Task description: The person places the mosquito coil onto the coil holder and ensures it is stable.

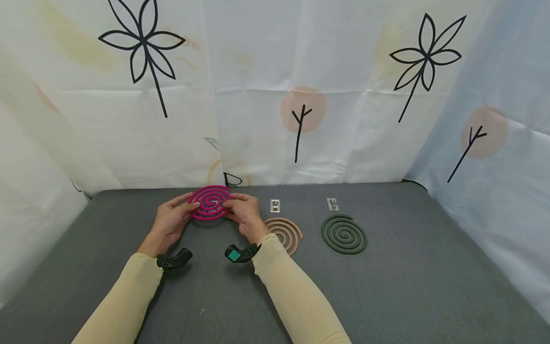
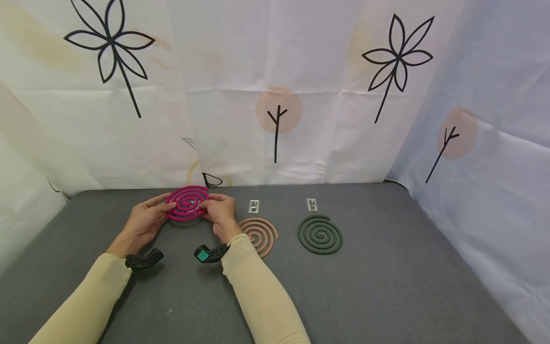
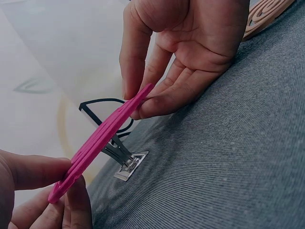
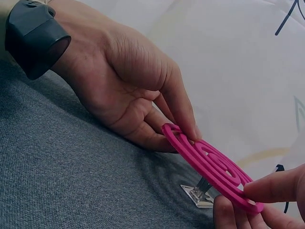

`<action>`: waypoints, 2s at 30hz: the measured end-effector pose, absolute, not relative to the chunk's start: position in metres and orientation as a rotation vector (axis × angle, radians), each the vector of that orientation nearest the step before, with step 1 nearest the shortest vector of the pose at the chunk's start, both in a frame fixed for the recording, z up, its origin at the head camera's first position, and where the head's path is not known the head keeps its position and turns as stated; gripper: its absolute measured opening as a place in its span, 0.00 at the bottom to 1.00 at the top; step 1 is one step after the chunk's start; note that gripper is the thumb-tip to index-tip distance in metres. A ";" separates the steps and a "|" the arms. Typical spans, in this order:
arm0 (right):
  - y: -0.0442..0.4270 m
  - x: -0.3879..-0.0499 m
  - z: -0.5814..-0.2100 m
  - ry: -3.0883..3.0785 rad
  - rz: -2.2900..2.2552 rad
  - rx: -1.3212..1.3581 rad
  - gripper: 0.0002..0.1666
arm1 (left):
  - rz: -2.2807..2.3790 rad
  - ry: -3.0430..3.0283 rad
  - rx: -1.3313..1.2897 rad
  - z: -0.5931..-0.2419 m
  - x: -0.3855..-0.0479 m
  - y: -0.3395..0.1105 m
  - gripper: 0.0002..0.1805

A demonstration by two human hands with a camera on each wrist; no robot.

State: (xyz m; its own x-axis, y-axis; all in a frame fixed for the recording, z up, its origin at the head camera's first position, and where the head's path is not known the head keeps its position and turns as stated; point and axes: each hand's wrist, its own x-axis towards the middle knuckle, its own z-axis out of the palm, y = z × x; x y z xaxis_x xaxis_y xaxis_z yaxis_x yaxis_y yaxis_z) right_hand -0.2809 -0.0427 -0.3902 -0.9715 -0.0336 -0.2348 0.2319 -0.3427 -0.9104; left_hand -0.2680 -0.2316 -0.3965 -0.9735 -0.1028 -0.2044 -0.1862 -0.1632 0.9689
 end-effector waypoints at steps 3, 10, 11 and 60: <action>-0.043 -0.281 -0.390 1.698 -2.433 0.255 0.20 | 2.332 1.984 -0.353 -0.396 -0.268 -0.232 0.36; -0.042 -0.280 -0.390 1.698 -2.427 0.252 0.20 | 2.356 1.956 -0.361 -0.395 -0.268 -0.232 0.36; -0.042 -0.280 -0.390 1.694 -2.428 0.255 0.20 | 2.358 1.955 -0.365 -0.395 -0.268 -0.232 0.35; -0.042 -0.280 -0.389 1.704 -2.413 0.274 0.18 | 2.326 1.987 -0.372 -0.395 -0.269 -0.232 0.36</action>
State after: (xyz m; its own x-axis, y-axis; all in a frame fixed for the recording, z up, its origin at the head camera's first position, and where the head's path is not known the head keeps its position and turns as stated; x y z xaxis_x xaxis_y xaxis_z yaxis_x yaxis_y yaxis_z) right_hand -0.2802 -0.0417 -0.3889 -0.9678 -0.0361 -0.2492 0.2470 -0.3300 -0.9111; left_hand -0.2689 -0.2318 -0.3953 -0.9691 -0.1105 -0.2205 -0.2006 -0.1672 0.9653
